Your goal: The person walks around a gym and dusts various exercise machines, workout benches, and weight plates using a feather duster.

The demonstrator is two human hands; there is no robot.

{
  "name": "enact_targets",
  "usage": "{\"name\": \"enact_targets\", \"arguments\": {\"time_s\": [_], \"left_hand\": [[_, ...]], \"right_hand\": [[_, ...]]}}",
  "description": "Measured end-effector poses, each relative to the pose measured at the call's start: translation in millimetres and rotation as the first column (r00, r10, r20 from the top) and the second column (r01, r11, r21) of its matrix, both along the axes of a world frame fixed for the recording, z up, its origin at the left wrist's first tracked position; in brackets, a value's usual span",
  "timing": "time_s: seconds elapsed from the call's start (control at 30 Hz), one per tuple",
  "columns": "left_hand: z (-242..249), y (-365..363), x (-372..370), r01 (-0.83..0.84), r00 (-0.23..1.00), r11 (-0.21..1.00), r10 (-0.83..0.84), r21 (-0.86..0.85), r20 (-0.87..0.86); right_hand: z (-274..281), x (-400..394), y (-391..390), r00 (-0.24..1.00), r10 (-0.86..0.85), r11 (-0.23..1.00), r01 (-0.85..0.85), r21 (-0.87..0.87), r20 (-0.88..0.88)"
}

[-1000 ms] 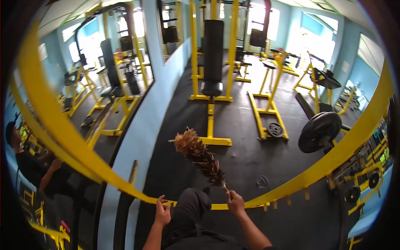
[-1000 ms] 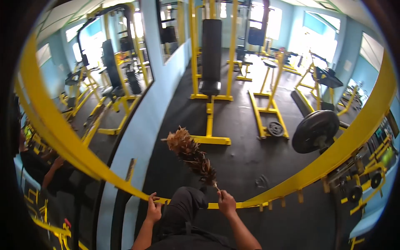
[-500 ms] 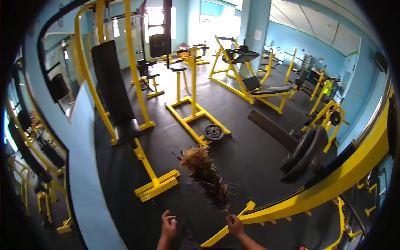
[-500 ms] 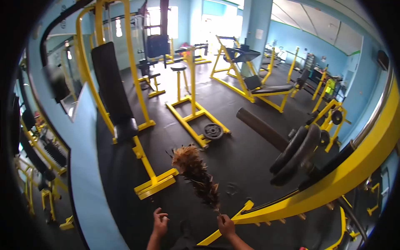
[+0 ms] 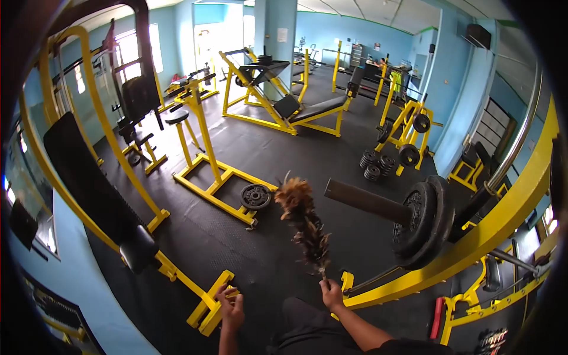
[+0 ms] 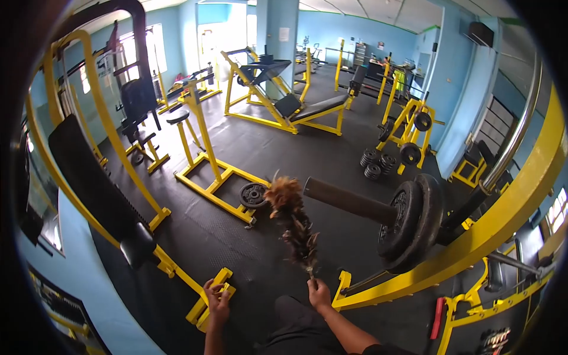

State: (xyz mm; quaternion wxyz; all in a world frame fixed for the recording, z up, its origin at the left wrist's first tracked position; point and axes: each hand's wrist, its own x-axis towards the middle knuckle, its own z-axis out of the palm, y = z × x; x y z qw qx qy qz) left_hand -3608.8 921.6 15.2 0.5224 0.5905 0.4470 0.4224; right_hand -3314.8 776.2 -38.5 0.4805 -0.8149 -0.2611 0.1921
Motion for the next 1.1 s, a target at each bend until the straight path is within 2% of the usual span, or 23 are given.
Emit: {"name": "enact_targets", "arguments": {"time_s": [0.07,0.1,0.17,0.2,0.27,0.3,0.37,0.43,0.53,0.57,0.6,0.67,0.73,0.8,0.83,0.9,0.93,1.0,1.07,1.1], "left_hand": [[21.2,15.8,29.2,0.151,0.988,0.987,-0.150,-0.056,0.028],[28.9,28.0,45.9,0.162,0.987,0.985,-0.161,-0.052,0.023],[39.8,52.2,75.6,0.347,0.938,0.937,-0.347,0.029,0.010],[49.7,67.2,90.9,0.348,0.937,0.937,-0.348,0.021,0.000],[70.6,102.8,124.4,0.506,0.861,0.844,-0.505,0.178,-0.052],[75.8,124.3,138.7,0.507,0.861,0.846,-0.505,0.166,-0.057],[81.8,172.8,174.9,0.545,0.838,0.796,-0.530,0.262,-0.132],[73.8,208.2,203.8,0.556,0.831,0.797,-0.542,0.235,-0.127],[64.1,257.8,252.7,0.611,0.791,0.765,-0.597,0.202,-0.130],[60.0,265.9,266.6,0.644,0.765,0.749,-0.629,0.158,-0.135],[49.9,279.0,279.8,0.698,0.716,0.701,-0.682,0.142,-0.151],[8.2,301.6,309.9,0.667,0.744,0.745,-0.667,0.003,-0.039],[-37.0,321.1,334.7,0.738,0.674,0.675,-0.738,0.007,0.013],[-72.5,341.2,363.7,0.793,0.609,0.598,-0.778,-0.117,0.153],[-79.6,353.0,385.4,0.845,0.535,0.520,-0.829,-0.126,0.162],[-97.4,371.1,418.0,0.877,0.473,0.464,-0.880,-0.123,0.048],[-102.7,381.7,437.7,0.917,0.389,0.382,-0.920,-0.117,0.050],[-97.8,416.4,489.8,0.959,0.268,0.262,-0.962,-0.104,0.049],[-84.2,445.0,548.7,0.989,0.141,0.140,-0.990,-0.046,0.025],[-76.2,460.6,570.7,0.993,0.107,0.108,-0.994,-0.038,-0.023]], "right_hand": [[2.8,11.3,24.7,0.998,-0.040,0.999,0.039,-0.037,-0.042],[5.6,18.0,37.7,0.995,-0.084,0.996,0.084,-0.004,-0.050],[10.5,31.0,59.6,0.990,-0.129,0.989,0.133,0.068,-0.058],[10.2,38.8,71.4,0.987,-0.152,0.984,0.156,0.087,-0.056],[7.6,54.6,91.9,0.979,-0.200,0.970,0.203,0.135,-0.032],[3.5,60.1,101.1,0.979,-0.200,0.971,0.203,0.126,-0.041],[0.6,79.8,120.9,0.968,-0.248,0.962,0.251,0.108,-0.043],[-5.3,94.0,130.6,0.959,-0.281,0.955,0.283,0.083,-0.039],[-10.0,111.4,161.1,0.938,-0.325,0.929,0.341,0.144,-0.121],[-15.7,117.9,172.0,0.923,-0.384,0.901,0.376,0.216,-0.004],[-7.0,120.2,183.0,0.893,-0.449,0.872,0.444,0.205,-0.023],[4.7,137.5,193.0,0.925,-0.379,0.926,0.378,0.011,0.029],[5.5,157.3,208.0,0.905,-0.426,0.901,0.425,0.089,-0.014],[6.3,184.3,221.1,0.849,-0.529,0.845,0.528,0.082,-0.020],[8.0,192.7,221.2,0.825,-0.564,0.821,0.566,0.079,-0.046],[40.3,196.6,217.2,0.732,-0.681,0.731,0.681,0.046,-0.020],[49.3,196.5,222.2,0.696,-0.718,0.696,0.717,0.048,0.005],[35.5,192.3,220.2,0.505,-0.841,0.536,0.825,0.180,0.193],[26.2,189.4,215.6,0.311,-0.940,0.336,0.916,0.218,0.142],[36.1,186.3,216.1,0.263,-0.952,0.293,0.934,0.206,0.159]]}}
